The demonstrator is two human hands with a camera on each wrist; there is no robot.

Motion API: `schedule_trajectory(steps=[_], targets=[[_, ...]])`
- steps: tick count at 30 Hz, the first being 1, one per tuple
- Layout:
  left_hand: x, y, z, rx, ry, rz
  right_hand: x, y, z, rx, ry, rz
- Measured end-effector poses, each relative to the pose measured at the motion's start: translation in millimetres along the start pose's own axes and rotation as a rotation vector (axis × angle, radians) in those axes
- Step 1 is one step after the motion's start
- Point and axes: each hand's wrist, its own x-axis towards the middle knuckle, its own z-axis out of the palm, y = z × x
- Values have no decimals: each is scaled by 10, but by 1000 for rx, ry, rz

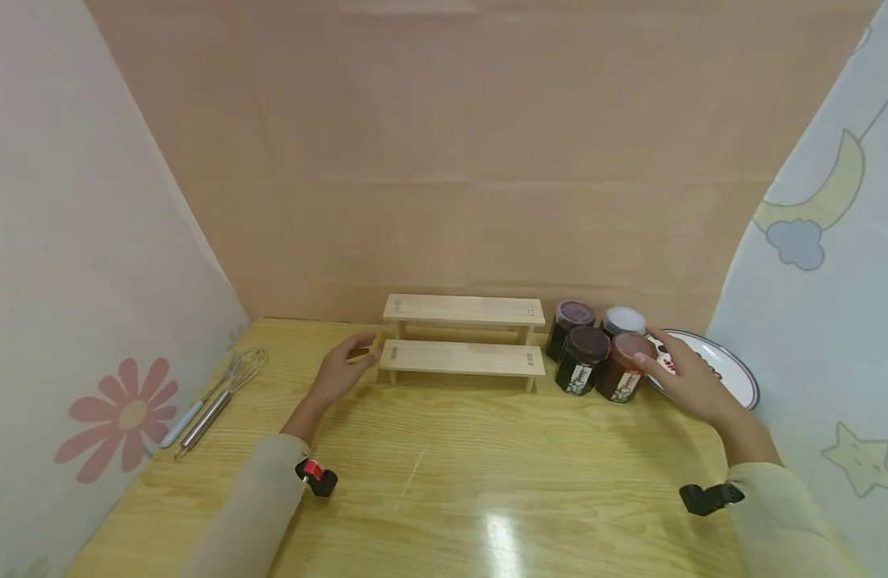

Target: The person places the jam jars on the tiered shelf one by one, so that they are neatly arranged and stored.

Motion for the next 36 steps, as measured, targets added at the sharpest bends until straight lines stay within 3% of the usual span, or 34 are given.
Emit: schedule_trajectory(steps=[7, 11, 17, 30, 36], targets=[[27, -67, 140, -161, 19, -60, -33, 78, 114, 73, 24, 90], [47, -109, 202, -200, 43, -89, -14, 110, 203, 82, 50, 158], [60, -161, 260, -278, 81, -121, 19, 120, 289, 105, 111, 177], [61, -249, 320, -411, 115, -92, 26, 176, 490, 255, 248, 220], [75, -249, 343, -404, 117, -95, 30, 166, 469, 313, 237, 297]])
